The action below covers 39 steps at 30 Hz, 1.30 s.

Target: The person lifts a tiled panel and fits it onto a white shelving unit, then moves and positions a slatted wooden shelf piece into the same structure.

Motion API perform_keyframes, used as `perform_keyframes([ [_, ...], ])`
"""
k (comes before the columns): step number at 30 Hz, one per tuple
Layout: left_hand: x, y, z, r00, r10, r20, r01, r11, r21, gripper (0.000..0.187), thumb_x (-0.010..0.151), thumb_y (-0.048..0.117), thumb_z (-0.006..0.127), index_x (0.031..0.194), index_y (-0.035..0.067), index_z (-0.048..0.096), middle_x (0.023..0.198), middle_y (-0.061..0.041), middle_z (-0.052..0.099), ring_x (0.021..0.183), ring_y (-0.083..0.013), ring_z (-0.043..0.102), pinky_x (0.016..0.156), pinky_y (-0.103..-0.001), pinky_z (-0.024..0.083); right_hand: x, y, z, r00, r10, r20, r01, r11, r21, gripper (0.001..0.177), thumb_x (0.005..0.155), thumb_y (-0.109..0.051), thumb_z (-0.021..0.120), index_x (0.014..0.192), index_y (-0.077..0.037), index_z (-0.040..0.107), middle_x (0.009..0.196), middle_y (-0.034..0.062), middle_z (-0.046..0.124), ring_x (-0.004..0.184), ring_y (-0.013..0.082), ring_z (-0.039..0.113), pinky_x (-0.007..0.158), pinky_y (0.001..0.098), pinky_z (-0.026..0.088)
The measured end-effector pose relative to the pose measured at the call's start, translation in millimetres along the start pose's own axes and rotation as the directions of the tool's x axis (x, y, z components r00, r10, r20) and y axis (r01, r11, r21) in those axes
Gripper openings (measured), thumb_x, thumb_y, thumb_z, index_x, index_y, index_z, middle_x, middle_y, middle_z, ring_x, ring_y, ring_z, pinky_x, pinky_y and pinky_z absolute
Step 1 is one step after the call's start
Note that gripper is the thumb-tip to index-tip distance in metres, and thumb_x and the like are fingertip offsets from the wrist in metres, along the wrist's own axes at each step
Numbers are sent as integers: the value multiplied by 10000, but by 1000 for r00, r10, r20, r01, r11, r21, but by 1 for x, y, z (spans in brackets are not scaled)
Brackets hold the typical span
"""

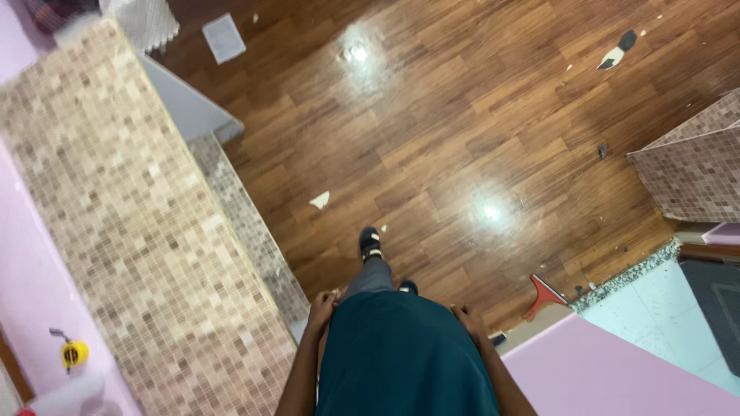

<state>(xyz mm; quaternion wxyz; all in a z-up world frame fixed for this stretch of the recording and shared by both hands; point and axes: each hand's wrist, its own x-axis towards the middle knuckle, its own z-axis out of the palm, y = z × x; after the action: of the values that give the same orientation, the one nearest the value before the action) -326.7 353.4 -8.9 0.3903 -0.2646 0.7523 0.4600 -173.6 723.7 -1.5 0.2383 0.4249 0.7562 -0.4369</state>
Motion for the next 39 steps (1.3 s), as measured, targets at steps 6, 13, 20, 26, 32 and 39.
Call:
perform_keyframes([
  [6, 41, 71, -39, 979, 201, 24, -193, 891, 410, 541, 972, 489, 609, 1200, 5, 689, 1174, -194, 728, 1099, -309, 681, 948, -389, 519, 44, -70, -22, 997, -56, -47, 67, 963, 263, 386, 923, -347, 688, 891, 35, 732, 780, 158, 725, 740, 260, 682, 674, 401, 559],
  [13, 90, 157, -86, 987, 156, 38, -148, 800, 581, 569, 970, 498, 592, 1257, 10, 653, 1245, -236, 712, 1182, -365, 678, 1011, -415, 513, 77, -123, -32, 951, -114, -287, 156, 980, 127, 361, 896, -352, 733, 934, 6, 704, 807, 121, 704, 755, 215, 671, 709, 362, 536],
  [20, 145, 254, -55, 987, 145, 68, -152, 720, 677, 529, 968, 447, 595, 1245, 3, 669, 1204, -227, 724, 1145, -383, 687, 989, -446, 503, 86, -108, -64, 947, 218, -235, -86, 878, 470, 374, 933, -365, 673, 973, 4, 721, 868, 136, 726, 814, 235, 667, 749, 371, 532],
  [26, 155, 343, 29, 934, 284, 218, -354, 641, 681, 487, 988, 427, 585, 1195, -1, 688, 1153, -241, 745, 1106, -367, 717, 944, -441, 539, 102, -98, -91, 944, 322, -79, -255, 858, 447, 394, 982, -367, 570, 1008, 0, 709, 933, 145, 728, 861, 241, 674, 794, 358, 528],
  [32, 180, 437, 154, 814, 255, 522, -574, 491, 655, 437, 1004, 374, 574, 1205, -3, 668, 1253, -238, 701, 1194, -360, 656, 1017, -437, 490, 153, -94, -143, 943, 332, -18, -277, 814, 510, 432, 1030, -370, 466, 1043, -5, 697, 998, 155, 731, 909, 248, 681, 840, 346, 524],
  [39, 200, 526, 256, 769, 296, 567, -639, 392, 662, 479, 995, 401, 587, 1226, -14, 652, 1212, -236, 715, 1170, -330, 680, 1012, -421, 522, 222, -80, -210, 916, 393, 84, -198, 261, 945, 521, 1084, -357, 352, 1008, 30, 691, 987, 188, 762, 898, 259, 715, 850, 331, 549],
])
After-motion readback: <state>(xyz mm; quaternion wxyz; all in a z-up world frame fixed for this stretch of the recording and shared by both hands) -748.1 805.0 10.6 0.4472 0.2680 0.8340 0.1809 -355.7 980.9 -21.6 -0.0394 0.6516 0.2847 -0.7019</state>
